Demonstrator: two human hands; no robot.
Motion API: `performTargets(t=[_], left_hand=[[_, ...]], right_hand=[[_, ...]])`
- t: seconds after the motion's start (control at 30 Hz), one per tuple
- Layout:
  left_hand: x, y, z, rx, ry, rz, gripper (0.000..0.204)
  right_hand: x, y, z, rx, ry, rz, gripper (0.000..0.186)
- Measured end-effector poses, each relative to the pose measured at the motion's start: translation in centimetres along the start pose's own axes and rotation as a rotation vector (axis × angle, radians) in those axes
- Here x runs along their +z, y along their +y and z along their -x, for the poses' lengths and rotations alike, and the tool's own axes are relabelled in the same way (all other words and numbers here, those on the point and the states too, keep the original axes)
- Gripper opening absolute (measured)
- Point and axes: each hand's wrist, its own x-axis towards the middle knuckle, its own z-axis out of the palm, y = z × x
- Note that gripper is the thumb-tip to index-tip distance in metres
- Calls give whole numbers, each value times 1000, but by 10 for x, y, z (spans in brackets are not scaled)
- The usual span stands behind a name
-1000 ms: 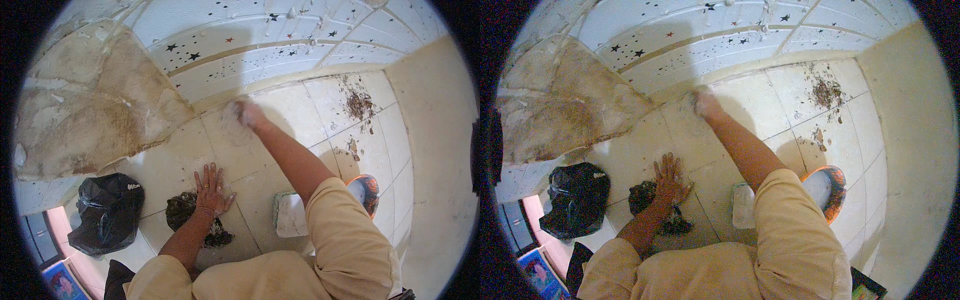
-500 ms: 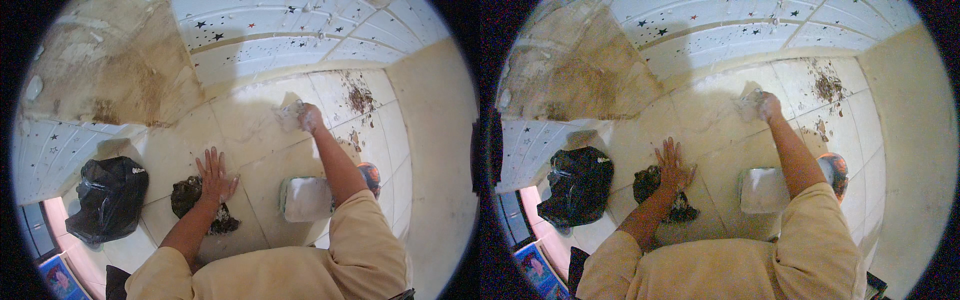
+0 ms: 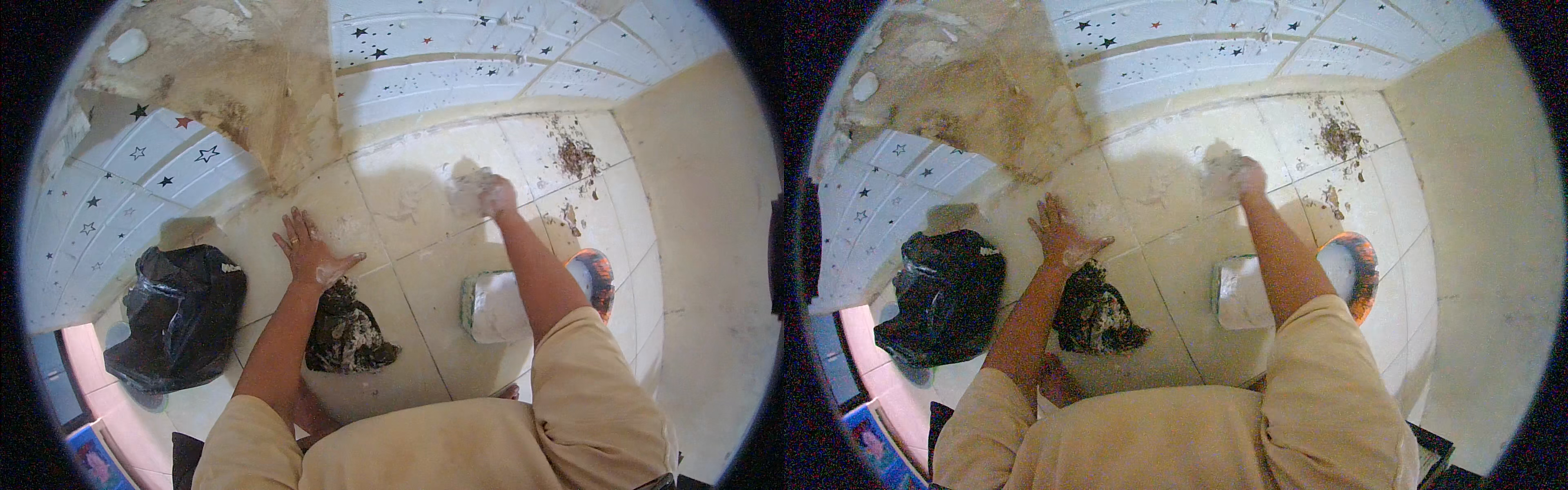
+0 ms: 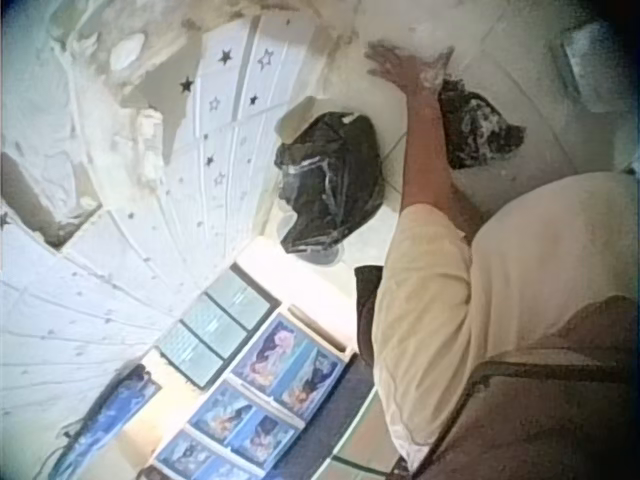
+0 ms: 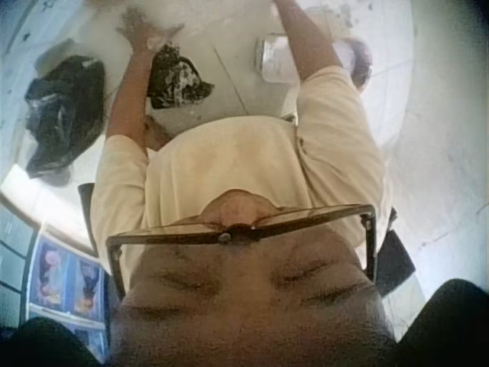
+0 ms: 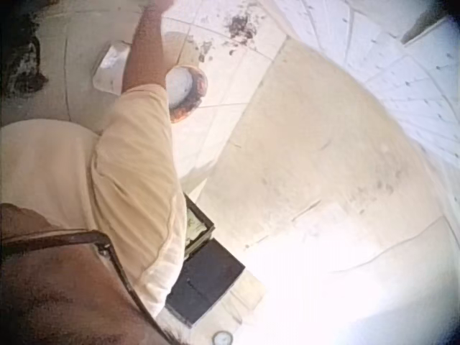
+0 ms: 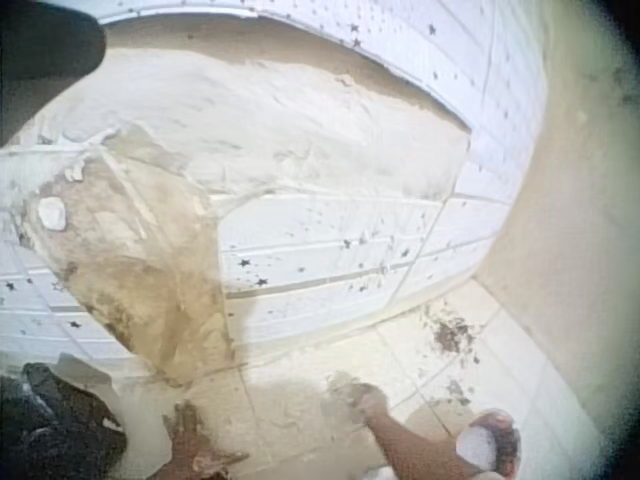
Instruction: The person applies a white plaster-like substance to a wall section using a trowel. They repeatedly scoop the material from a container on the floor and spread it onto the wall surface, smoothing it out with the tool.
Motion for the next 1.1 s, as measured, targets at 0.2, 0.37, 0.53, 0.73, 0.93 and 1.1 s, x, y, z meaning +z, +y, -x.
performTargets(t=[0.2, 0.37, 0.53, 0.73, 0.93, 1.1], left_hand=[[8, 13, -1, 82, -144, -78, 117], [39, 22, -9, 121, -42, 49, 96], [56, 18, -8, 139, -17, 107, 82], [71, 16, -3, 203, 33, 156, 76], [73, 24, 0, 226, 104, 272, 72], [82, 26, -1, 275, 146, 227, 70]], right_hand=[[26, -155, 54, 111, 25, -260, 24], [16, -179, 62, 237, 2, -230, 23], [30, -197, 72, 243, -13, -314, 23], [40, -187, 67, 212, -71, -257, 26], [44, -166, 56, 194, -42, -313, 25], [52, -209, 77, 217, -109, -421, 31]])
